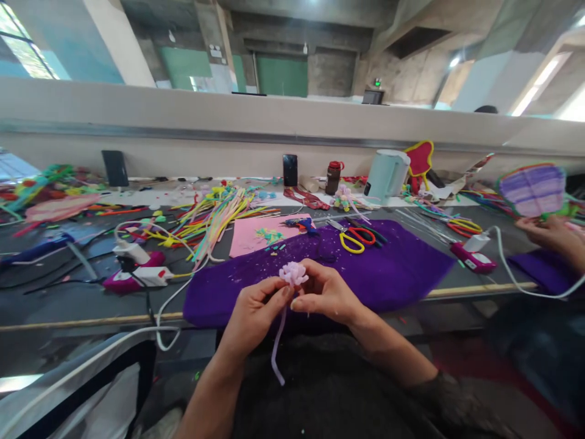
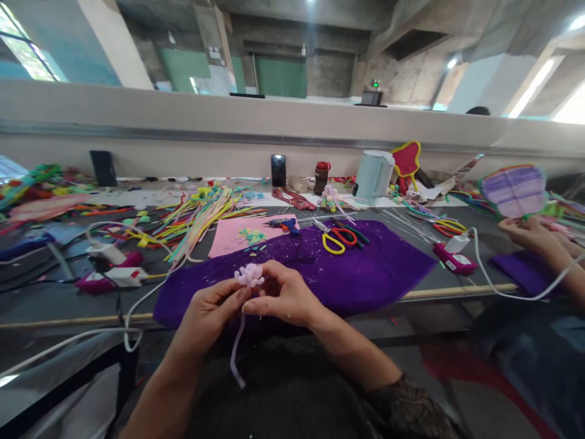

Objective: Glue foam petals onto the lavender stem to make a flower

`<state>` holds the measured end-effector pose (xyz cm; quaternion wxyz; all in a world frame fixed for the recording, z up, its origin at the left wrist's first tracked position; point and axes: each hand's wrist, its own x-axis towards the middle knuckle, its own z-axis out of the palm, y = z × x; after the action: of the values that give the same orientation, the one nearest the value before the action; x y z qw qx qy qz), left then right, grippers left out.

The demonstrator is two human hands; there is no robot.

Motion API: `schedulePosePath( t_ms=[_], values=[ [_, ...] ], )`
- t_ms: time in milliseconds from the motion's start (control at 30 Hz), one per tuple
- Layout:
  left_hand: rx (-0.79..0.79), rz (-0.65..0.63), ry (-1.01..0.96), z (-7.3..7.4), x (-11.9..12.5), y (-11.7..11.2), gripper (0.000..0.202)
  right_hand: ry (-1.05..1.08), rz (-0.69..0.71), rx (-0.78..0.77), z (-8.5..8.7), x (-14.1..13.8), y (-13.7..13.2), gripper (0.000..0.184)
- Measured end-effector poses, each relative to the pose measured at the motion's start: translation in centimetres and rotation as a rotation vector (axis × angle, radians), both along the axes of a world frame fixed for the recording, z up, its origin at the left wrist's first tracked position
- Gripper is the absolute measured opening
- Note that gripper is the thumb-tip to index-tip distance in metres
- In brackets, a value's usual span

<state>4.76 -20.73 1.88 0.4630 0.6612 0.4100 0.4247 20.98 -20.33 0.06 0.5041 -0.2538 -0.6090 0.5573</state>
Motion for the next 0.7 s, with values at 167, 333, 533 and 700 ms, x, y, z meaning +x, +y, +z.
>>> schedulePosePath(
  t_ms=[167, 333, 533, 700],
  values=[
    [0.003, -0.041, -0.003, 0.1, -0.3, -0.5, 0.022, 0.010, 0.061, 0.006, 0.8, 0.1, -0.3, 0.034],
    [0.015, -0.042, -0.007, 0.7, -0.2, -0.9, 0.023, 0.060, 0.177, -0.039, 1.5, 0.5, -0.4, 0.034],
    [-0.012, 0.109, -0.038, 0.3, 0.9, -0.8, 0.028, 0.055, 0.126, -0.029, 1.0, 1.4, -0.2, 0.043],
    [-0.008, 0.251, -0.077, -0.9, 0.2, 0.5, 0.034, 0.095, 0.033, -0.058, 0.6, 1.0, 0.1, 0.041]
  ],
)
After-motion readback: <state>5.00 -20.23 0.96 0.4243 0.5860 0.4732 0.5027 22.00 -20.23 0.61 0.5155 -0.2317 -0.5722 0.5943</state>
